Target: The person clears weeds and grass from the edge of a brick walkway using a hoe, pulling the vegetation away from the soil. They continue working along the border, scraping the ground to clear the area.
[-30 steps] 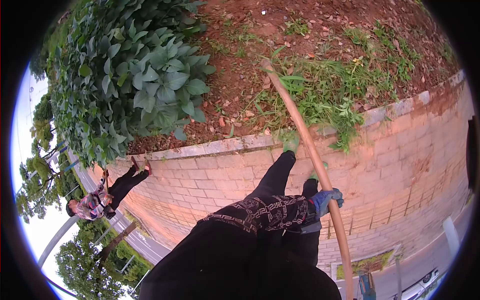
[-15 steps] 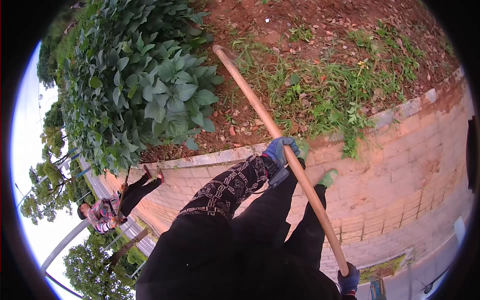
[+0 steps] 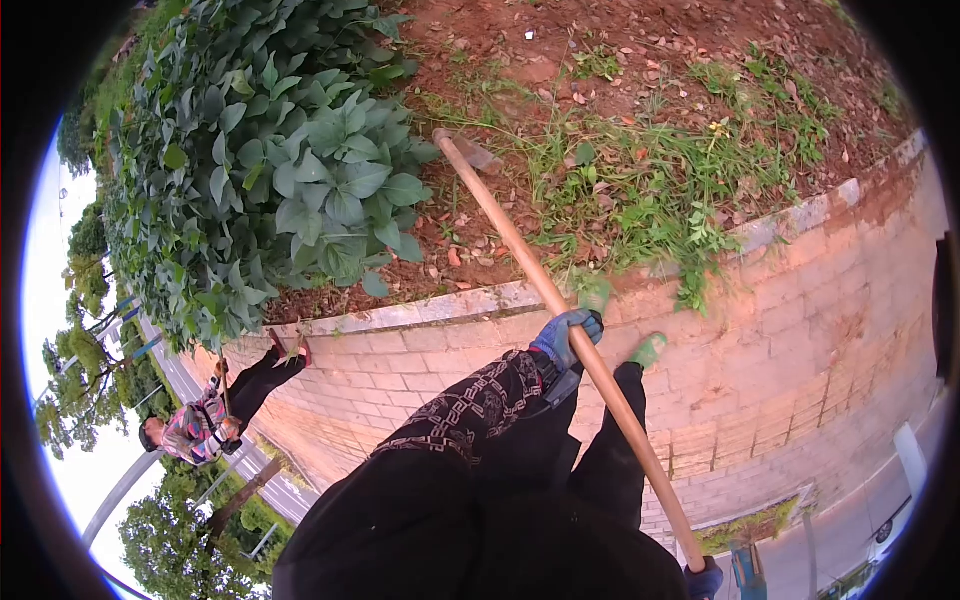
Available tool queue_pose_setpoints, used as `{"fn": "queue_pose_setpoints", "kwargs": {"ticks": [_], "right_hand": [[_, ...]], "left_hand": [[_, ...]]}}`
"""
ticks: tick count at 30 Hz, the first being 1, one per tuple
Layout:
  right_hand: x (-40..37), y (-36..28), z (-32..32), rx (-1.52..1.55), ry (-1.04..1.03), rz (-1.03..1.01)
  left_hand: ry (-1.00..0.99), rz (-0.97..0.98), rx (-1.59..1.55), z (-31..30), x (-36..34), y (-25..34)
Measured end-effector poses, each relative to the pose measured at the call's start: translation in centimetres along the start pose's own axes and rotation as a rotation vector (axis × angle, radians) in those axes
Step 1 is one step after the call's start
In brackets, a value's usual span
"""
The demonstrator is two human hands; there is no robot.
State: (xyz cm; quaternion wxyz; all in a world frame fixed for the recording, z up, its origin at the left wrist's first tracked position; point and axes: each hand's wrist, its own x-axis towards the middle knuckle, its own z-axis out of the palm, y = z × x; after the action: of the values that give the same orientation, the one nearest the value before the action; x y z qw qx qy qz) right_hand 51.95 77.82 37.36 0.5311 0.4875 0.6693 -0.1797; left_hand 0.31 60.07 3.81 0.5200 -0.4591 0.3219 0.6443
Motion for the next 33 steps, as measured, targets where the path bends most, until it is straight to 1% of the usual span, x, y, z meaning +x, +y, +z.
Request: {"fn": "queue_pose_setpoints", "kwargs": {"ticks": [1,2,3,4,5,6,7,8,10,12,13,14,16,17,20,21,24,25,27,28,29,30,31,33], "right_hand": [[-0.9,-0.7,-0.7,-0.017,-0.044,0.049],[-0.8,0.3,0.8,-0.022,-0.045,0.061],[-0.1,1.3,2.5,0.037,0.022,0.079],[0.2,2.5,3.9,0.098,0.092,0.094],[-0.1,1.8,3.5,0.076,0.149,0.079],[-0.4,1.3,2.9,0.074,0.153,0.083],[-0.6,0.7,2.4,0.077,0.136,0.104],[-0.7,0.0,1.9,0.083,0.124,0.127],[-1.2,-0.5,1.7,0.109,0.187,0.122],[-1.7,-1.3,2.2,0.020,0.208,0.113],[-1.9,-1.3,2.7,0.032,0.208,0.097],[-2.1,-1.5,3.5,0.041,0.215,0.103],[-3.1,-2.1,5.3,0.026,0.256,0.117],[-3.2,-1.4,7.4,0.074,0.232,0.122],[-5.9,-4.1,9.8,0.133,0.256,0.122],[-6.8,-4.9,10.4,0.128,0.219,0.142],[-9.2,-6.8,12.5,0.162,0.247,0.136],[-9.9,-6.9,13.4,0.135,0.236,0.143],[-10.6,-7.3,14.9,0.146,0.247,0.120],[-10.8,-7.4,15.5,0.145,0.251,0.108],[-11.0,-7.5,16.0,0.145,0.247,0.092],[-11.2,-7.5,16.2,0.135,0.243,0.123],[-11.3,-7.5,16.3,0.125,0.238,0.156],[-11.5,-7.6,16.8,0.157,0.232,0.170]], "left_hand": [[-0.020,-0.007,0.021,-0.6,0.2,-0.7],[-0.041,-0.016,0.042,-1.2,0.3,-1.2],[-0.027,0.031,0.127,-1.8,0.5,-1.4],[-0.032,0.025,0.121,-2.4,0.5,-1.4],[0.002,0.025,0.267,-2.2,-0.1,-0.5],[0.037,0.023,0.415,-2.1,-1.0,0.3],[0.007,0.060,0.529,-1.9,-1.9,1.1],[-0.010,0.060,0.532,-2.3,-2.3,2.2],[0.125,0.042,0.810,-3.6,-2.8,3.7],[0.075,0.079,0.752,-6.0,-3.0,5.3],[0.052,0.108,0.693,-6.7,-3.6,5.8],[0.042,0.110,0.700,-7.4,-4.0,6.0],[0.099,0.177,0.677,-9.0,-5.3,6.3],[0.081,0.186,0.676,-9.9,-6.0,6.2],[0.037,0.154,0.657,-12.6,-7.6,5.3],[0.034,0.114,0.614,-13.2,-8.0,4.9],[0.016,0.097,0.565,-13.8,-9.6,3.7],[0.017,0.060,0.576,-13.7,-9.7,3.5],[0.009,0.071,0.623,-13.0,-9.6,2.9],[0.000,0.065,0.672,-12.7,-9.4,2.4],[0.014,0.045,0.645,-13.5,-8.0,1.8],[0.024,0.023,0.618,-14.1,-6.4,1.3],[0.031,0.031,0.619,-12.9,-7.0,1.0],[0.053,-0.100,0.524,-11.1,-8.4,-0.1]]}}
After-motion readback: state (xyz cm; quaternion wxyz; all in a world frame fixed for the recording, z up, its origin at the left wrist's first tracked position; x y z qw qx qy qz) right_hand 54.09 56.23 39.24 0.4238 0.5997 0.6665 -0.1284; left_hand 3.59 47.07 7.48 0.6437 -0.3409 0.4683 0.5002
